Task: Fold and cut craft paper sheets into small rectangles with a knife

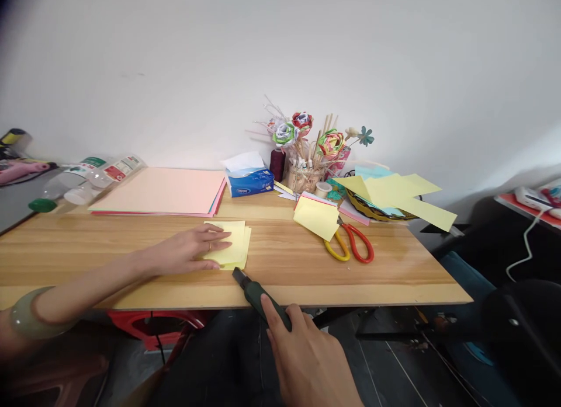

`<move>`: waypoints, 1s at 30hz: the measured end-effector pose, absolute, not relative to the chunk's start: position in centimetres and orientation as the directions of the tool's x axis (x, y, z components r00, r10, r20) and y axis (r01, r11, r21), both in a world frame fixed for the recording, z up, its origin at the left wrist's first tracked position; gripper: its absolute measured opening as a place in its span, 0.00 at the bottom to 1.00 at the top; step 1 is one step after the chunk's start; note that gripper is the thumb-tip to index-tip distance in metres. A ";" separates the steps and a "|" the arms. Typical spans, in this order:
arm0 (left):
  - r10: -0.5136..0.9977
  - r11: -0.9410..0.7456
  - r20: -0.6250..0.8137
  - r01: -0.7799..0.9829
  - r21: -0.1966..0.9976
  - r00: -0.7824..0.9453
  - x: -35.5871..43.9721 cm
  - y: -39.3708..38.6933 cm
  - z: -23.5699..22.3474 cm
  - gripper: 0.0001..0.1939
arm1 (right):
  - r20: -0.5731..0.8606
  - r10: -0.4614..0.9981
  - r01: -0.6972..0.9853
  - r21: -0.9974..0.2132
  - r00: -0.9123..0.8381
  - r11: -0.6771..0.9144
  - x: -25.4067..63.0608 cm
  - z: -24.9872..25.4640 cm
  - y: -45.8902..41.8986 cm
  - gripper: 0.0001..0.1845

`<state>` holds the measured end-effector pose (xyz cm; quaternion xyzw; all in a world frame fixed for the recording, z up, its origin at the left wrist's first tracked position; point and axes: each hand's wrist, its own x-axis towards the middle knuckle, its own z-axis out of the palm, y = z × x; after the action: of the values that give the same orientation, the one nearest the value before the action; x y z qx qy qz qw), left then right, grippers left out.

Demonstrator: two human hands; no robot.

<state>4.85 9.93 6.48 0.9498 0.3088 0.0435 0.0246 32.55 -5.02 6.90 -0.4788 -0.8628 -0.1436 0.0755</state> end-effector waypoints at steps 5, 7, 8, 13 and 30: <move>0.602 -0.798 0.057 0.597 0.077 0.797 4.8 9.8 6.5 0.31 | 0.276 0.808 0.852 0.210 -0.522 0.479 32.3 6.7 -5.1 0.23; 0.613 -0.790 0.071 0.607 0.085 0.787 5.0 9.9 6.6 0.29 | 0.282 0.802 0.848 0.227 -0.527 0.478 32.3 6.7 -5.2 0.23; 0.620 -0.785 0.092 0.614 0.085 0.779 5.1 10.0 6.6 0.28 | 0.284 0.801 0.848 0.235 -0.526 0.474 32.2 6.7 -5.2 0.23; 0.635 -0.764 0.253 0.642 0.069 0.729 6.6 10.9 6.2 0.26 | 0.292 0.805 0.853 0.257 -0.517 0.455 31.9 6.6 -5.4 0.23; 0.570 -0.802 -0.077 0.574 0.163 0.818 7.4 11.1 5.0 0.24 | 0.189 0.899 0.902 0.261 -0.396 0.343 31.3 5.6 -6.5 0.26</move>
<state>7.36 11.15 4.97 0.9493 0.3012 -0.0120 0.0897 31.27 -6.45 5.59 -0.5496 -0.8193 -0.1634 0.0059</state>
